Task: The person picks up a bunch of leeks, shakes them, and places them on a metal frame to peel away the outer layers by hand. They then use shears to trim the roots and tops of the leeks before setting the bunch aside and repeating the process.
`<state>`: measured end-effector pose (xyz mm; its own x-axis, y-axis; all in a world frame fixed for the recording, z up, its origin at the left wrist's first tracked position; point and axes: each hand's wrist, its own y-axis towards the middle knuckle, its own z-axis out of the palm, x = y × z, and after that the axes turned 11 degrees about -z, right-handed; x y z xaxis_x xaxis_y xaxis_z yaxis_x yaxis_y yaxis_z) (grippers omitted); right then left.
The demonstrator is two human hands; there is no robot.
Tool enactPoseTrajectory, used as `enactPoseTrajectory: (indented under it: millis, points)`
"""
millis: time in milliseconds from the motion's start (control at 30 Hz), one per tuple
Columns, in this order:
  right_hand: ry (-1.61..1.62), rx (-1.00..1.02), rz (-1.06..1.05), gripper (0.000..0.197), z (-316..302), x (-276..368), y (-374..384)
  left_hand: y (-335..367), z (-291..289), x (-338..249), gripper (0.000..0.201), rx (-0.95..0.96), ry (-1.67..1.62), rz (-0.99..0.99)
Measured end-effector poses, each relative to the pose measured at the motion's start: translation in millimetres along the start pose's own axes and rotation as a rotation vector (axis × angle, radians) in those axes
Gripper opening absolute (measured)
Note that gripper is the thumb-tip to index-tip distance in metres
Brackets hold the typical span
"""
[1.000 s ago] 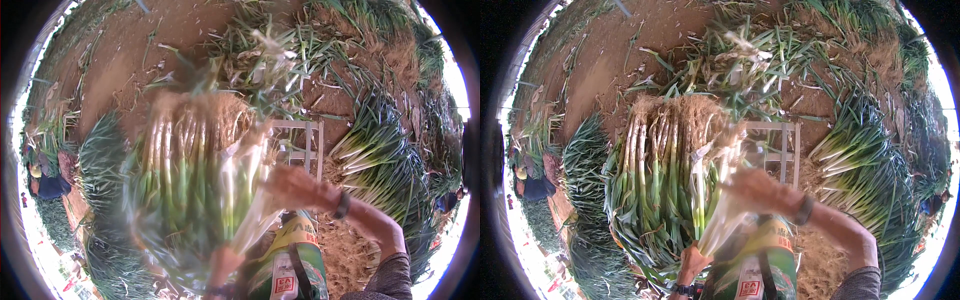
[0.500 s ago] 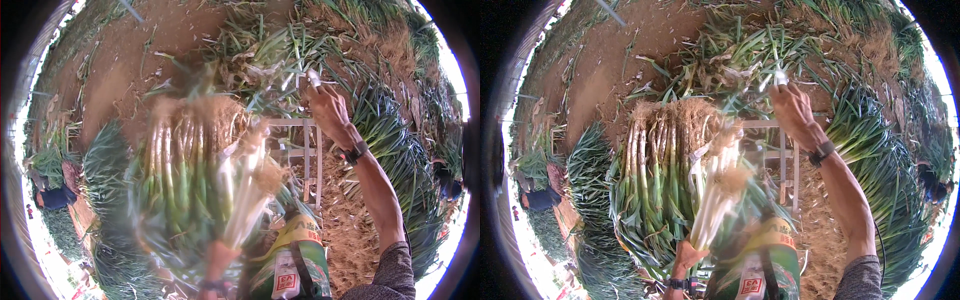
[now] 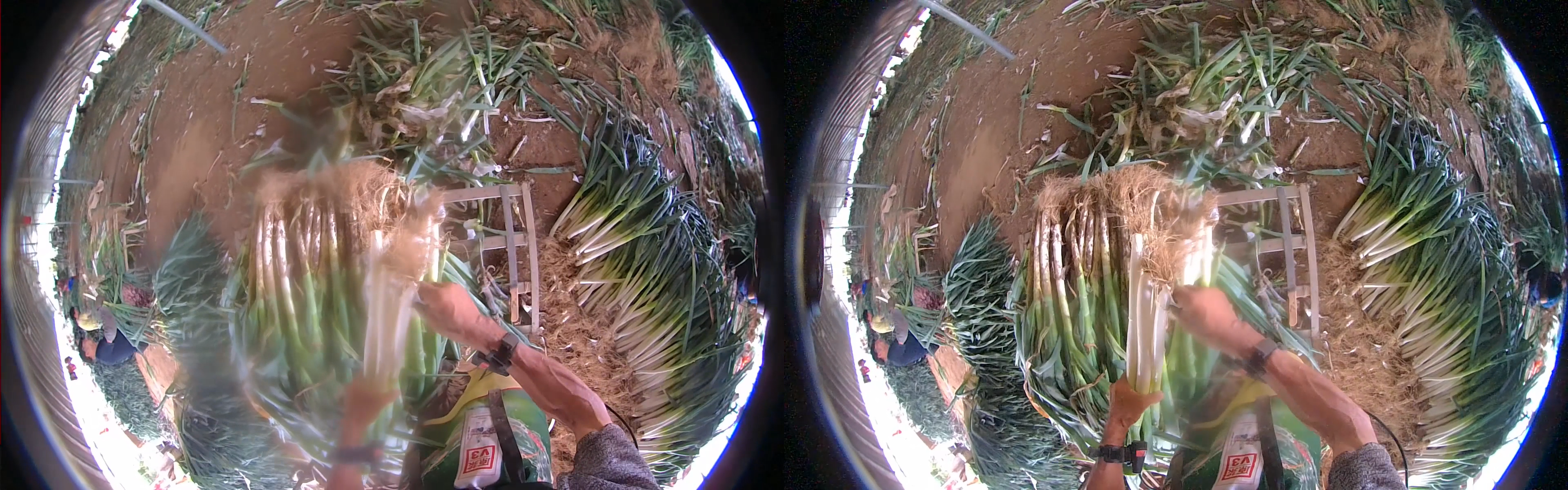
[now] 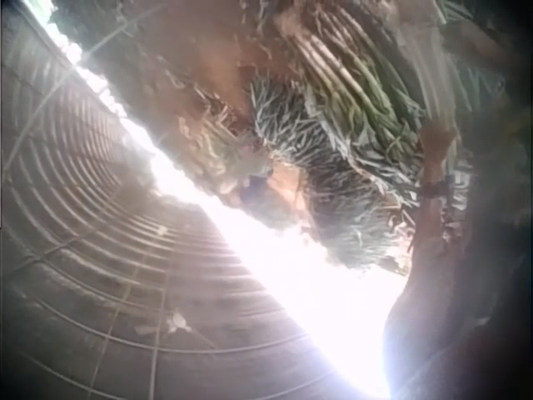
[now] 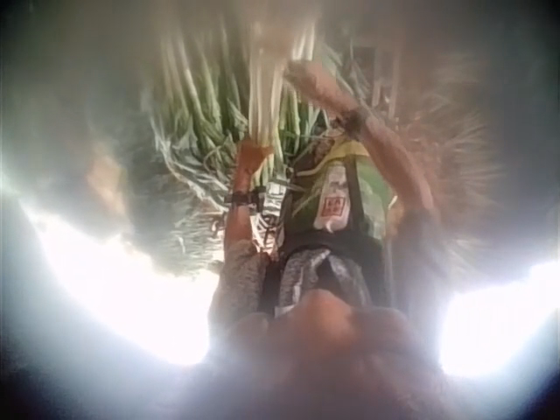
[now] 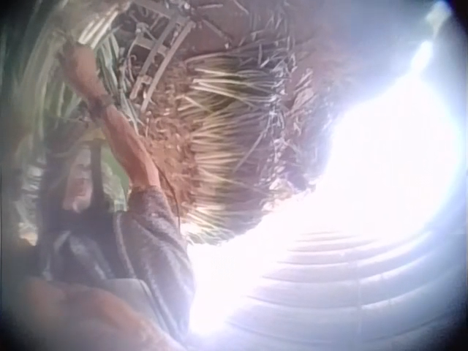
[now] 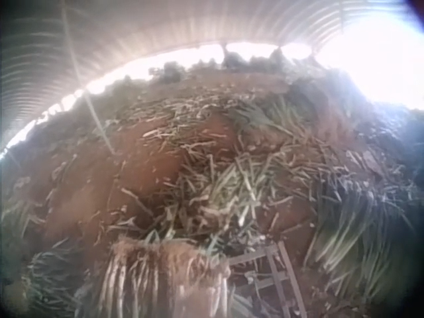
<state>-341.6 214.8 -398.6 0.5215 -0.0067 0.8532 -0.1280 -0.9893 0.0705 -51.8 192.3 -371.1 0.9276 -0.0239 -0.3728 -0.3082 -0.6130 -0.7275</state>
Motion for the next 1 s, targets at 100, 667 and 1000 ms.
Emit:
enactPoseTrajectory:
  millis: [100,667,1000]
  points:
    - [-0.008,-0.089,0.237,0.013,-20,-1,29,0,-1,5,0.055,-0.013,-0.060,0.052]
    - [-0.683,-0.136,0.102,0.044,-119,-52,65,11,-36,70,0.044,0.061,-0.225,-0.204]
    - [-0.057,0.506,-0.214,0.054,139,47,-73,-33,-107,42,0.053,-0.151,-0.544,-0.288]
